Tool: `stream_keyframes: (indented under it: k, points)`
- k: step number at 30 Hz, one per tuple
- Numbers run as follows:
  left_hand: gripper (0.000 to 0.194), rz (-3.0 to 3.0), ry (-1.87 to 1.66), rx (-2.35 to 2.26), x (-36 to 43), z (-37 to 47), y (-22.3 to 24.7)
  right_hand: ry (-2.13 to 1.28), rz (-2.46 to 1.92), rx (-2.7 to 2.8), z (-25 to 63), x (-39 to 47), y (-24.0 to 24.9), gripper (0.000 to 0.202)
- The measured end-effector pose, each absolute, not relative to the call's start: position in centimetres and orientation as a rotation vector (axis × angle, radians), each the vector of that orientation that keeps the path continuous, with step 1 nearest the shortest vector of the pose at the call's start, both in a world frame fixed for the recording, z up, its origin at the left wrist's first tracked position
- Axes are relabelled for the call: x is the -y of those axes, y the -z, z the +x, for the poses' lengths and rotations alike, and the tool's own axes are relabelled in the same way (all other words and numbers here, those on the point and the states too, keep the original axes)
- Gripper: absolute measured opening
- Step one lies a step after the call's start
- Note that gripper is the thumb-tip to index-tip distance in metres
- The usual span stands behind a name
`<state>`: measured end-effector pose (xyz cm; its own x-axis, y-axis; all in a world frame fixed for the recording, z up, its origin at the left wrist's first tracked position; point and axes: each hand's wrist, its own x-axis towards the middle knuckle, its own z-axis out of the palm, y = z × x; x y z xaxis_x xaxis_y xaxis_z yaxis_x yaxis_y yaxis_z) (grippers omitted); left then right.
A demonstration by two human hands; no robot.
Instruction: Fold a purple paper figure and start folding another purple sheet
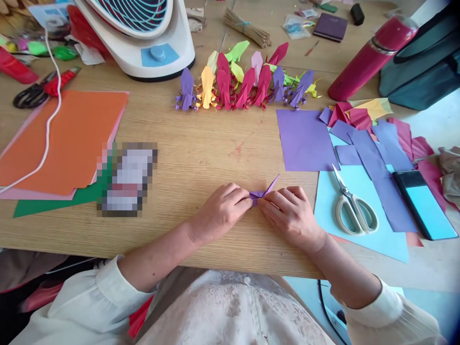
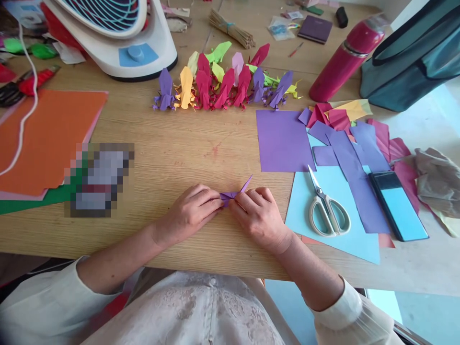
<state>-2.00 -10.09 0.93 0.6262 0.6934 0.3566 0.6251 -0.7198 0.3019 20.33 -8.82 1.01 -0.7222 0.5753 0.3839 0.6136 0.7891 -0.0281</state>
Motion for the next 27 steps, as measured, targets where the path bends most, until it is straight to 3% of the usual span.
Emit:
stream_keyframes:
  k: [11, 27]
  points:
    - [0.019, 2.966, -0.614, -1.170, 10.1, -1.8, -1.3, 0.051, -0.924, 2.575, 19.9, 8.9, -1.1, 0.017]
    - [0.017, 2.836, -0.600, -1.259, 10.2, -2.6, -1.1, 0.018, -0.902, 2.553, 19.2, 8.9, -0.9, 0.019]
